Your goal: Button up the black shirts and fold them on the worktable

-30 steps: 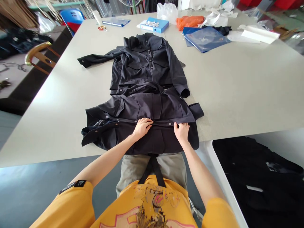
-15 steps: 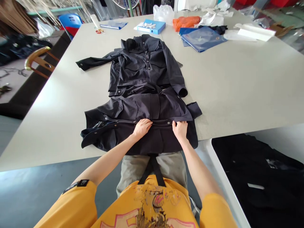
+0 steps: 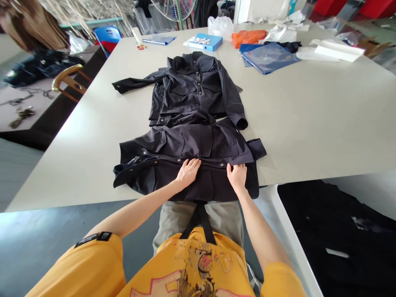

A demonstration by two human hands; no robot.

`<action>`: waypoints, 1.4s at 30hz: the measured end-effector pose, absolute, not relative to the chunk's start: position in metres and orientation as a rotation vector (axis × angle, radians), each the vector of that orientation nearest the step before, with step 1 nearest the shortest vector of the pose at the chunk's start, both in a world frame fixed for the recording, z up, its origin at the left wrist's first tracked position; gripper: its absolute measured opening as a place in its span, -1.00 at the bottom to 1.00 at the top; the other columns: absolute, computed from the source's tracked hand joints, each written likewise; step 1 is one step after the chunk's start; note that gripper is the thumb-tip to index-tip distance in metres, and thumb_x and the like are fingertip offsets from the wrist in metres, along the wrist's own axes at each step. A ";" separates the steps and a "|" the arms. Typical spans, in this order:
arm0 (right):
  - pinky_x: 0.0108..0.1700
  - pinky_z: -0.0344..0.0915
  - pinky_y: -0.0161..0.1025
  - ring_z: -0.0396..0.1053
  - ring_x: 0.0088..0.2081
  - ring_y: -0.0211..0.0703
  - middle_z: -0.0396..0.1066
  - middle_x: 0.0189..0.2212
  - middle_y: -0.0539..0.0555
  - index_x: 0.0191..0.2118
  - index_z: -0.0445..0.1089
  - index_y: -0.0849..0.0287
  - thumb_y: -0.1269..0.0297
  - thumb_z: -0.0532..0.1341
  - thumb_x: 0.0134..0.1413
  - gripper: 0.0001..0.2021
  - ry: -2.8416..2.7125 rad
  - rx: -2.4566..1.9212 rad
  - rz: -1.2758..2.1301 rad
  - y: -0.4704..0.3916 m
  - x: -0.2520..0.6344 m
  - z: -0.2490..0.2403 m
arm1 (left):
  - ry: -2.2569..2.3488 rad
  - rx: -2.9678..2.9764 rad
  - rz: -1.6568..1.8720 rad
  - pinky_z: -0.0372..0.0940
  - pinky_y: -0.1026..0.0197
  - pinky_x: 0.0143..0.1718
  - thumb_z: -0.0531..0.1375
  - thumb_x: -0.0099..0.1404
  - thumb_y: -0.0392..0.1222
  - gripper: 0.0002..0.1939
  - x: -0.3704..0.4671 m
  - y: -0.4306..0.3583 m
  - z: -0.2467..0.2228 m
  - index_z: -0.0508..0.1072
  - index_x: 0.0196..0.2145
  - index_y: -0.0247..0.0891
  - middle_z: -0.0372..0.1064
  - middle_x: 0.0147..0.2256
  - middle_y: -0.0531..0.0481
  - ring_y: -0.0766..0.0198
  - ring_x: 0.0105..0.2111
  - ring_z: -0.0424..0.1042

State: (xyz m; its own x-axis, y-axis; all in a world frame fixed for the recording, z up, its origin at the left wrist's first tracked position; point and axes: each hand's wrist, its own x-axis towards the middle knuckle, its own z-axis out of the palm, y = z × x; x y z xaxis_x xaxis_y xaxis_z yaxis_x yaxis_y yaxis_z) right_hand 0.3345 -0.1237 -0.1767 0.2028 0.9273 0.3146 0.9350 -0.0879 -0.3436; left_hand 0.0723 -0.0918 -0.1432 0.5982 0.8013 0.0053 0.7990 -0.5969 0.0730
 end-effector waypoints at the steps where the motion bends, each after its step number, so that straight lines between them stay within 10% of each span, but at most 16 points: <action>1: -0.11 0.23 -0.06 0.37 -0.12 0.15 0.50 -0.23 0.34 -0.22 0.51 0.29 0.14 0.04 0.30 -0.63 -1.723 -2.012 -0.025 -0.125 0.335 -0.178 | 1.389 2.745 0.060 0.12 -0.21 0.28 -0.05 0.33 -0.47 -0.39 0.073 -0.092 -0.141 0.26 0.30 -0.30 0.25 0.26 -0.25 -0.03 0.26 0.21; 18: -0.16 0.22 -0.16 0.38 -0.32 -0.04 0.45 -0.45 0.14 -0.50 0.36 0.12 0.17 -0.05 0.38 -0.56 -1.348 -1.753 0.060 -0.147 0.333 -0.116 | 1.413 2.814 0.036 0.24 -0.03 0.09 -0.02 0.32 -0.46 -0.51 0.087 -0.112 -0.124 0.37 0.17 -0.42 0.41 -0.01 -0.29 0.02 0.00 0.36; 23: -0.12 0.25 -0.19 0.38 -0.26 -0.05 0.46 -0.41 0.12 -0.44 0.41 0.13 0.22 -0.02 0.36 -0.62 -1.637 -1.620 0.247 -0.112 0.293 -0.094 | 1.451 2.767 0.167 0.12 -0.10 0.25 -0.03 0.30 -0.47 -0.38 0.079 -0.117 -0.132 0.21 0.31 -0.36 0.30 0.19 -0.27 0.00 0.20 0.24; 32: -0.10 0.24 -0.19 0.40 -0.22 -0.03 0.52 -0.29 0.16 -0.36 0.44 0.14 0.41 0.00 0.26 -0.71 -1.799 -1.598 0.543 -0.019 0.183 -0.118 | 1.534 2.690 0.267 0.11 -0.13 0.29 0.00 0.27 -0.47 -0.42 0.078 -0.123 -0.141 0.32 0.23 -0.33 0.33 0.17 -0.23 0.01 0.21 0.25; 42: -0.21 0.29 -0.28 0.47 -0.35 -0.14 0.49 -0.44 0.05 -0.38 0.42 0.12 0.17 -0.13 0.40 -0.55 -1.691 -1.522 0.797 -0.016 0.157 -0.149 | 1.531 2.578 0.407 0.16 -0.20 0.28 0.05 0.29 -0.39 -0.60 0.073 -0.125 -0.153 0.49 0.03 -0.31 0.39 0.00 -0.28 -0.06 0.11 0.32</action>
